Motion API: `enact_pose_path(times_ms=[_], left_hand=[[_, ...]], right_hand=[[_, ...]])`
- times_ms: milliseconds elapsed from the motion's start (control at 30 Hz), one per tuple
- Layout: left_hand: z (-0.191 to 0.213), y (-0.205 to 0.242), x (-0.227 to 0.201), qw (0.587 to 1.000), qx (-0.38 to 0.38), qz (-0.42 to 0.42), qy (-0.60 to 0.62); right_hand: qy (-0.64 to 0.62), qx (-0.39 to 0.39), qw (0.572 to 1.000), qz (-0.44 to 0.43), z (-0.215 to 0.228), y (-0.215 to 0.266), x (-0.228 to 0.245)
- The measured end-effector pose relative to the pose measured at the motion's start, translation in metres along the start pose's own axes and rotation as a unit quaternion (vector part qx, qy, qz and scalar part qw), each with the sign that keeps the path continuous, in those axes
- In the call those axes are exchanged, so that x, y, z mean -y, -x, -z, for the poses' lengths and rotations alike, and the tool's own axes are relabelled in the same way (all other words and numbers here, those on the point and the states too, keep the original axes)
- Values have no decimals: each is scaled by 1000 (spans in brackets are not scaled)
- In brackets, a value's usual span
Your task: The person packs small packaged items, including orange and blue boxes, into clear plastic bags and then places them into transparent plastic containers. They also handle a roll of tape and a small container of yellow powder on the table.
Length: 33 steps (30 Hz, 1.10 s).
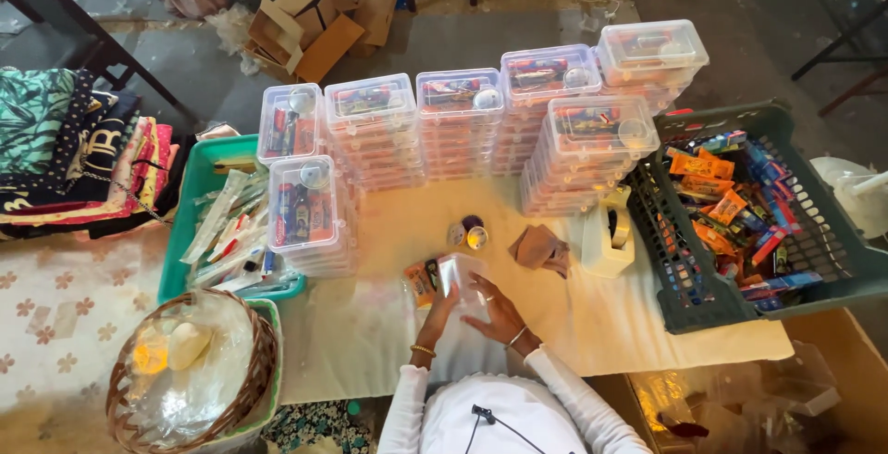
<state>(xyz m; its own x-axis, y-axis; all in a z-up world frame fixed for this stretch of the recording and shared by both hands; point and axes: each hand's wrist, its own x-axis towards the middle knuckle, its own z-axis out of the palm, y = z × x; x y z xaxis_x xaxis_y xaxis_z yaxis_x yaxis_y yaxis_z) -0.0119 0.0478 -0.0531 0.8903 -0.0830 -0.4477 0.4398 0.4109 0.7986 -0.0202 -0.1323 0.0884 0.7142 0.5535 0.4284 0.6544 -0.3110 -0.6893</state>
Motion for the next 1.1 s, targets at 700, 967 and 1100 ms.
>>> enact_pose_path(times_ms=[700, 967, 1100], left_hand=[[-19, 58, -75, 841, 308, -148, 419], [-12, 51, -68, 918, 194, -113, 328], [-1, 48, -68, 882, 224, -129, 395]], right_hand=[[-156, -144, 919, -333, -16, 26, -150], [-207, -167, 918, -295, -61, 70, -167], [-305, -249, 824, -407, -46, 76, -170]])
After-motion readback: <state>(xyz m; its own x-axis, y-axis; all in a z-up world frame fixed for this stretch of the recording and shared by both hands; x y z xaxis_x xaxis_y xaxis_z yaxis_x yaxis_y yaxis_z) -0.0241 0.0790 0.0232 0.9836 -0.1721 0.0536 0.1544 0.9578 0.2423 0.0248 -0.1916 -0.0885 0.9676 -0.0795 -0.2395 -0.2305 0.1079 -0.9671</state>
